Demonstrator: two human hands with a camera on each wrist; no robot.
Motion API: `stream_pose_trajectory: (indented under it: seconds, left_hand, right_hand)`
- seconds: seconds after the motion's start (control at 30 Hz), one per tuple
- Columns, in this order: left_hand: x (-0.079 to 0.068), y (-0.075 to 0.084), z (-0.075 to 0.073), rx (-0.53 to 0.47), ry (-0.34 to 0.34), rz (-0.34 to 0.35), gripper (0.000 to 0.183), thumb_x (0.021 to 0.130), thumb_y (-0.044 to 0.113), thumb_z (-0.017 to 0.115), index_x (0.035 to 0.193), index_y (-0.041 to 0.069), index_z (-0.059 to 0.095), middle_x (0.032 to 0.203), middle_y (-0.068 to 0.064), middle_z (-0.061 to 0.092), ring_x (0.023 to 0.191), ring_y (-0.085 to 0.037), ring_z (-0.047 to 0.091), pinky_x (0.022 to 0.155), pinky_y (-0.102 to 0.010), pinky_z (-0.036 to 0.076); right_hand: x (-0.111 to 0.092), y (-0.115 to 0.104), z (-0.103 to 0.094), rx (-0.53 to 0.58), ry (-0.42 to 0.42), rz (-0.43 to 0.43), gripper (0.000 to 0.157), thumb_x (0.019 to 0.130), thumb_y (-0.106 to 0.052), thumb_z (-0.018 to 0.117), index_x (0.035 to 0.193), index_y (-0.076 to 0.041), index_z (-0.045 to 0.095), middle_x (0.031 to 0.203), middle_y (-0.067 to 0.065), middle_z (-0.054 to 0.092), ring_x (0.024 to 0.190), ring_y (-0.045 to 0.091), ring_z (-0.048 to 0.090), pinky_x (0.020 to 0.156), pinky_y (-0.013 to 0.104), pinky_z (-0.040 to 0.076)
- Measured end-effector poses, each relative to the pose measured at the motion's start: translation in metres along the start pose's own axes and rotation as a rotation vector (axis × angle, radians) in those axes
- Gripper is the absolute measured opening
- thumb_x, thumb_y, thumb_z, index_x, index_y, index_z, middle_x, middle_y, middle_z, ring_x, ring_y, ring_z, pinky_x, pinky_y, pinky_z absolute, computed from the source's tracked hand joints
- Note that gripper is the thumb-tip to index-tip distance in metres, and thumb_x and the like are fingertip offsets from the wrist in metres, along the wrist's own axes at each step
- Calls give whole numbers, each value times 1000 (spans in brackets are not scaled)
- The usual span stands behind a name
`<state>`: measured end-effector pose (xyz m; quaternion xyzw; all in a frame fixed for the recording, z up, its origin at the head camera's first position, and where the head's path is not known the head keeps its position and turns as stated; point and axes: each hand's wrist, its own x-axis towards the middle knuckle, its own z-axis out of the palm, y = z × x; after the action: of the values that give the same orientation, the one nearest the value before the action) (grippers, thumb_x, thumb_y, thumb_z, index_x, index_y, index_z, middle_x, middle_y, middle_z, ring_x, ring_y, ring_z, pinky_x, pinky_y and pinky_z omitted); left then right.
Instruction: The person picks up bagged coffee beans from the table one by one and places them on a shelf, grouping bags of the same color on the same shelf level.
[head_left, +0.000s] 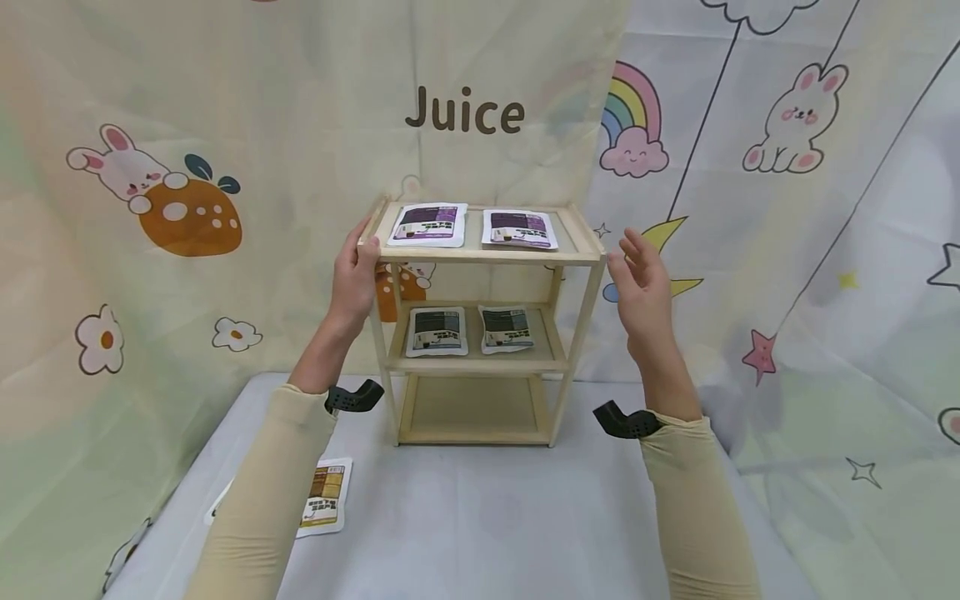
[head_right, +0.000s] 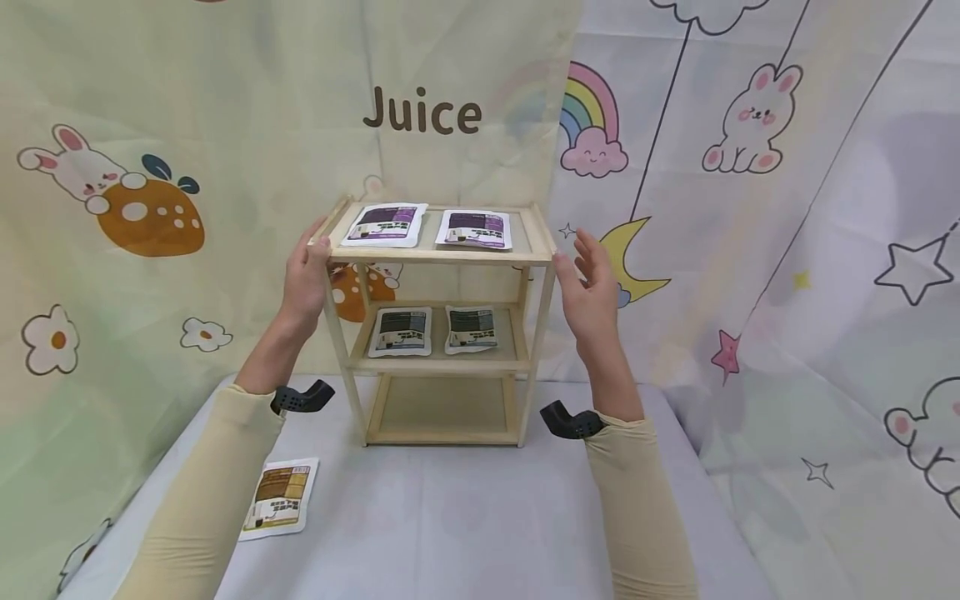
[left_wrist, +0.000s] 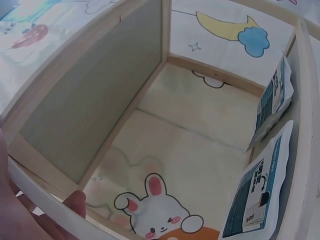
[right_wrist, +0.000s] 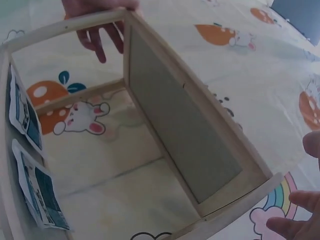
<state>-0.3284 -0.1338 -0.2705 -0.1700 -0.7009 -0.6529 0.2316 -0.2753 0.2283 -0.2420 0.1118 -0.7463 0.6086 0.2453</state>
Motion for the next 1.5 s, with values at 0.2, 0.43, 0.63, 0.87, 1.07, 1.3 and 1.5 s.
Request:
stream_pose_trajectory:
  seconds: [0.2, 0.43, 0.63, 0.87, 1.07, 1.3, 1.5]
  left_hand:
    - [1, 0, -3, -5, 9, 1, 61, 102, 41, 39, 154, 13, 26, 145, -13, 39, 117, -31, 50, 101, -51, 40]
    - [2, 1, -8, 1, 25, -1, 59, 101, 42, 39, 153, 16, 29, 143, -14, 42, 114, -30, 51, 100, -51, 41]
    - [4, 3, -9, -7, 5, 12, 59, 101, 40, 38, 154, 17, 27, 145, -12, 40, 116, -31, 50, 100, -51, 41]
    - [5, 4, -6, -14, -4, 19, 60, 101, 39, 38, 155, 17, 25, 147, -12, 38, 118, -32, 49, 100, -49, 41]
    - [9, 5, -5, 0, -3, 15, 62, 101, 42, 40, 154, 15, 26, 145, -13, 39, 118, -30, 50, 102, -48, 40]
    - [7, 4, -6, 56, -6, -9, 62, 100, 44, 38, 154, 17, 26, 147, -12, 38, 121, -30, 48, 103, -47, 39]
    - [0, 5, -4, 52, -25, -13, 61, 102, 40, 38, 155, 13, 24, 149, -13, 35, 124, -31, 46, 103, -47, 38]
  right_hand:
    - [18, 9, 12, -76, -121, 49, 63, 102, -48, 36, 155, -17, 23, 158, 5, 20, 144, 23, 16, 113, 55, 14]
    - [29, 15, 24, -33, -184, 93, 63, 102, -50, 32, 156, -17, 21, 159, 5, 19, 144, 24, 15, 112, 55, 14]
    - [40, 13, 28, 87, -203, 141, 57, 102, -30, 27, 156, -16, 19, 158, 5, 17, 142, 24, 18, 111, 53, 17]
    - [44, 7, 29, 194, -199, 191, 60, 97, -25, 23, 156, -16, 19, 156, 8, 19, 137, 25, 19, 107, 52, 17]
    - [48, 14, 26, 123, -183, 152, 61, 96, -27, 26, 155, -17, 22, 155, 6, 23, 136, 24, 23, 107, 52, 20]
    - [45, 33, 29, -73, -53, -32, 51, 99, -33, 37, 146, -15, 42, 146, 5, 42, 121, 23, 45, 98, 46, 38]
    - [40, 35, 32, -134, -31, -51, 48, 98, -30, 35, 142, -14, 43, 146, 8, 41, 122, 26, 44, 99, 51, 35]
